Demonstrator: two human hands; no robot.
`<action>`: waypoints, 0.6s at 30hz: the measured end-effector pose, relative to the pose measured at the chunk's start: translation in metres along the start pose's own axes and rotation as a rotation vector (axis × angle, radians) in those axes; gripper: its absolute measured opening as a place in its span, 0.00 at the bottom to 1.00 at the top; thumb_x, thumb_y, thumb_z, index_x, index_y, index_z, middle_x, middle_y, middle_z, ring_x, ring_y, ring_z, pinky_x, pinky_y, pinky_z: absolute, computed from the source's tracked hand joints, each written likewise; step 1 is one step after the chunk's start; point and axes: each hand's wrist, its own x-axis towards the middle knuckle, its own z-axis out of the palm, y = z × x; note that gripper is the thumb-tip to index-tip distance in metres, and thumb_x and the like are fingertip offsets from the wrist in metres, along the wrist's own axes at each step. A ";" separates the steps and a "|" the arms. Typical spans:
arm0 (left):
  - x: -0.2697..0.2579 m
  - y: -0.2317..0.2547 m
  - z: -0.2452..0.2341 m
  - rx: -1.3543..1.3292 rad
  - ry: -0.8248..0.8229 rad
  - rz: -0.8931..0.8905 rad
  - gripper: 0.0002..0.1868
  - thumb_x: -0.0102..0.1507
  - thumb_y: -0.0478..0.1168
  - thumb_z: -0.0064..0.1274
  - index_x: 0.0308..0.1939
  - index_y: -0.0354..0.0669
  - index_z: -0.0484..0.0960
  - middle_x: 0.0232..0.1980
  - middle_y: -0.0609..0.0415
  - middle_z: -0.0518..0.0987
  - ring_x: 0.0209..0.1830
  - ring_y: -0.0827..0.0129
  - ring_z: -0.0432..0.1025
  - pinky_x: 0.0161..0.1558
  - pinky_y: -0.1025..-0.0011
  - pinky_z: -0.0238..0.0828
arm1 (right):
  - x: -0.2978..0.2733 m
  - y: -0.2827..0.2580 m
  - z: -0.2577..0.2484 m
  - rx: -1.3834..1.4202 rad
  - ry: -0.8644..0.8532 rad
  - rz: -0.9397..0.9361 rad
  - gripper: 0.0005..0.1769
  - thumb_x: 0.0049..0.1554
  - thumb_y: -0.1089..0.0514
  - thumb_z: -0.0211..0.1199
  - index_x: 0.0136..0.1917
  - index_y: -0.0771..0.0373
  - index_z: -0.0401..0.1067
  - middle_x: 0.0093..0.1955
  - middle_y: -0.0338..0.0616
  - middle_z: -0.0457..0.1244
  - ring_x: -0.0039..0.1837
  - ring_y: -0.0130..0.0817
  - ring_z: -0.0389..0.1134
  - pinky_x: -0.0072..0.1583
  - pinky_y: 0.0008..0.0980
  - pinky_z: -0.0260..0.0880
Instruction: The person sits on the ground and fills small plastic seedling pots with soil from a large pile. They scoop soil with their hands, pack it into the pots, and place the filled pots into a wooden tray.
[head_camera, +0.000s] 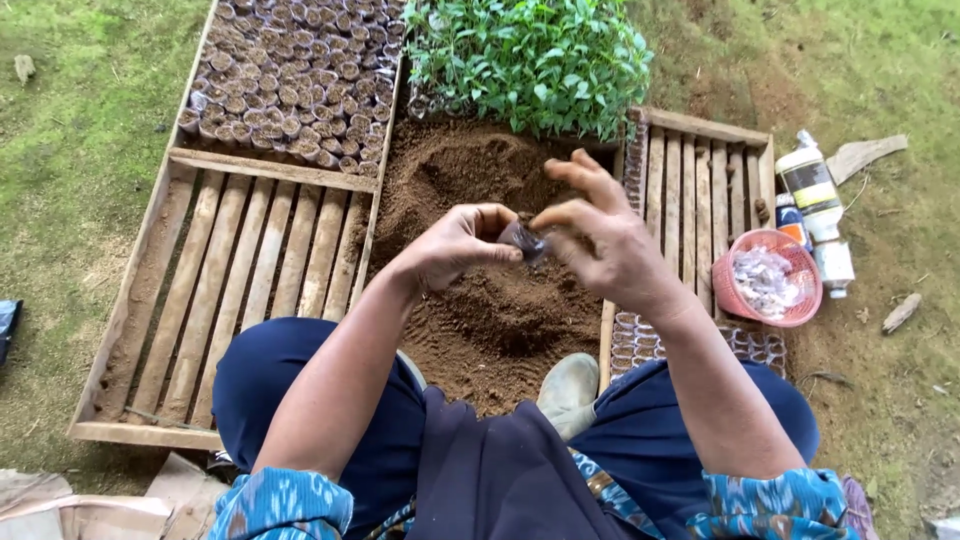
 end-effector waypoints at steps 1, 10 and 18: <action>0.000 0.000 0.001 0.042 0.041 0.033 0.20 0.53 0.31 0.71 0.48 0.37 0.83 0.40 0.52 0.84 0.39 0.70 0.79 0.44 0.71 0.80 | -0.001 0.001 0.003 -0.056 -0.052 -0.010 0.09 0.60 0.53 0.66 0.52 0.55 0.75 0.76 0.54 0.53 0.82 0.59 0.43 0.76 0.65 0.46; -0.008 0.042 0.016 0.244 0.103 -0.117 0.14 0.60 0.27 0.62 0.47 0.42 0.79 0.42 0.55 0.82 0.40 0.74 0.76 0.46 0.76 0.79 | 0.022 -0.011 -0.004 0.131 -0.250 0.180 0.03 0.58 0.61 0.64 0.43 0.59 0.71 0.79 0.58 0.53 0.84 0.59 0.39 0.79 0.64 0.34; -0.015 0.053 0.015 0.231 0.194 -0.010 0.19 0.62 0.23 0.59 0.52 0.43 0.71 0.42 0.52 0.84 0.48 0.70 0.81 0.53 0.72 0.83 | -0.014 0.140 0.063 0.123 -0.199 0.599 0.13 0.65 0.65 0.54 0.61 0.58 0.72 0.59 0.44 0.63 0.56 0.32 0.61 0.56 0.29 0.65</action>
